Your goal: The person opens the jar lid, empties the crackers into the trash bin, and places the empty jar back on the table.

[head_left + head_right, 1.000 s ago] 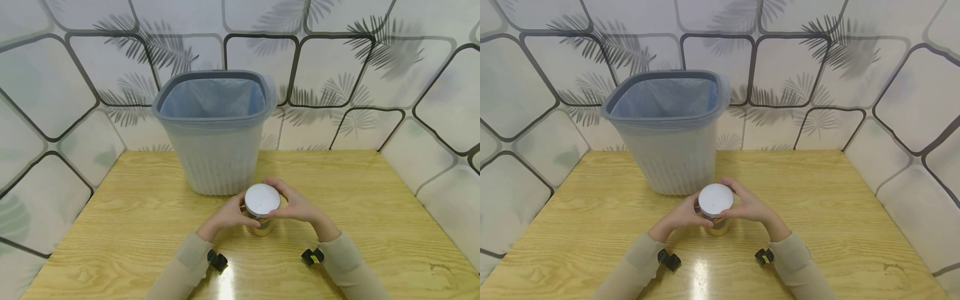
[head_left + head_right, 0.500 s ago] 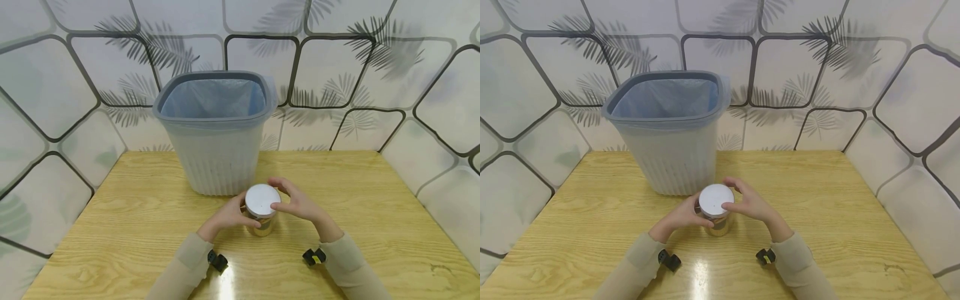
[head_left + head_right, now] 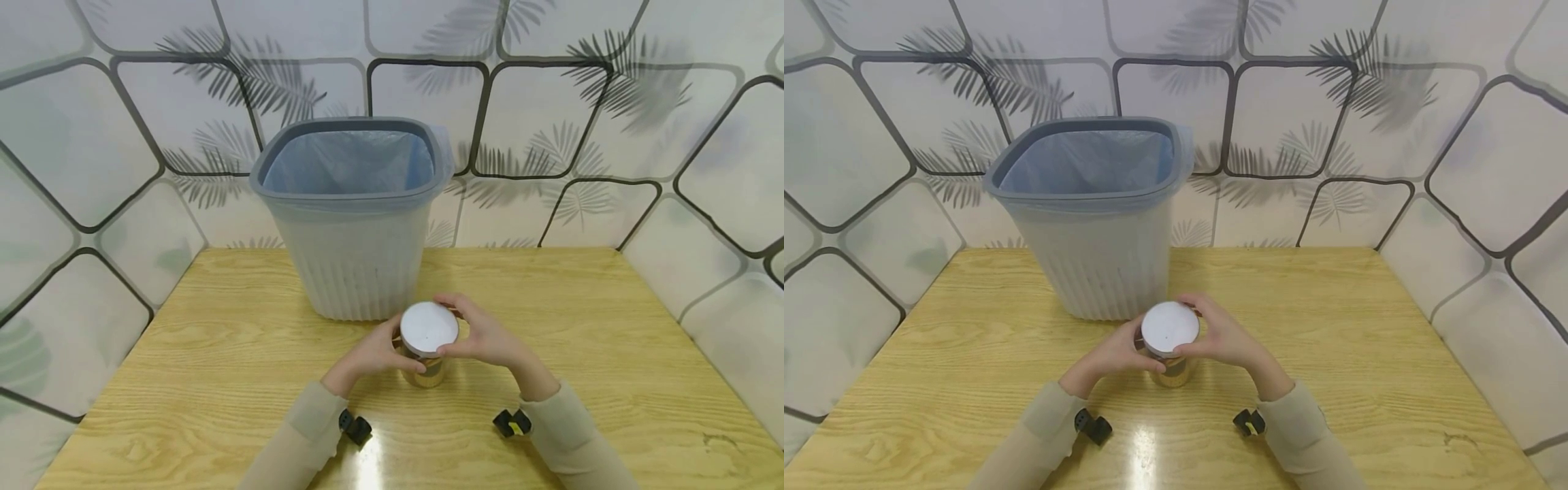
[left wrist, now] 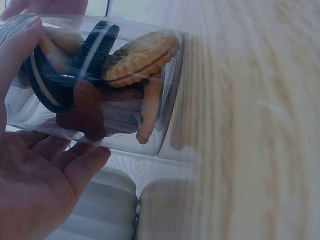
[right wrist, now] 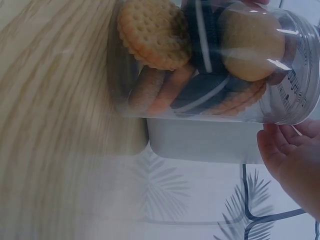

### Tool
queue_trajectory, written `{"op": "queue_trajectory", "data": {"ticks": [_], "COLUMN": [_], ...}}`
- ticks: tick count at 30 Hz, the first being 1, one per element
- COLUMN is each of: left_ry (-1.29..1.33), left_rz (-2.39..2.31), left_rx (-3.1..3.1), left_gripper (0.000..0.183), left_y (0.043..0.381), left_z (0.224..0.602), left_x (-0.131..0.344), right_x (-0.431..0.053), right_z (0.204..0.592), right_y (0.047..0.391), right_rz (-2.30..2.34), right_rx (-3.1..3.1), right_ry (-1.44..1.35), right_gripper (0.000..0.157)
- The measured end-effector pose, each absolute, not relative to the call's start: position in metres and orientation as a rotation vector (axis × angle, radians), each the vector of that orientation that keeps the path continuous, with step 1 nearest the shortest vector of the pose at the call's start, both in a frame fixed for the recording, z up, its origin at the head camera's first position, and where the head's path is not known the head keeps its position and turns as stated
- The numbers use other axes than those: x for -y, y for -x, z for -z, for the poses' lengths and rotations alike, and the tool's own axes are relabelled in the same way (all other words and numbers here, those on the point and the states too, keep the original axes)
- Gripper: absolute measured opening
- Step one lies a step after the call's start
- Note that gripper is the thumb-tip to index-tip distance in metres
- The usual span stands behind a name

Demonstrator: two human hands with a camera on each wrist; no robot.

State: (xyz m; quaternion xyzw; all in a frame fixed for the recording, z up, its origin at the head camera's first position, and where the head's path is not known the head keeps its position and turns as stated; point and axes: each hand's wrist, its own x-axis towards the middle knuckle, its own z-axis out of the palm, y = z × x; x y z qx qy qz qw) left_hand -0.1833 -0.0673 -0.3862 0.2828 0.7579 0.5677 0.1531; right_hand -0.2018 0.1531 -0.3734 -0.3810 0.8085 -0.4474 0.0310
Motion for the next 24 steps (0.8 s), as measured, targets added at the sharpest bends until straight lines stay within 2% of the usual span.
{"op": "queue_trajectory", "data": {"ticks": [24], "left_ry": [-0.800], "left_rz": [-1.624], "left_rx": [-2.171], "left_gripper": [0.080], "left_y": [0.1828], "left_z": [0.3861], "left_x": [0.0665], "right_x": [-0.1539], "right_z": [0.3753], "right_y": [0.2052], "right_rz": [1.503], "right_rx": [-2.266], "right_ry": [1.289], "right_gripper": [0.070]}}
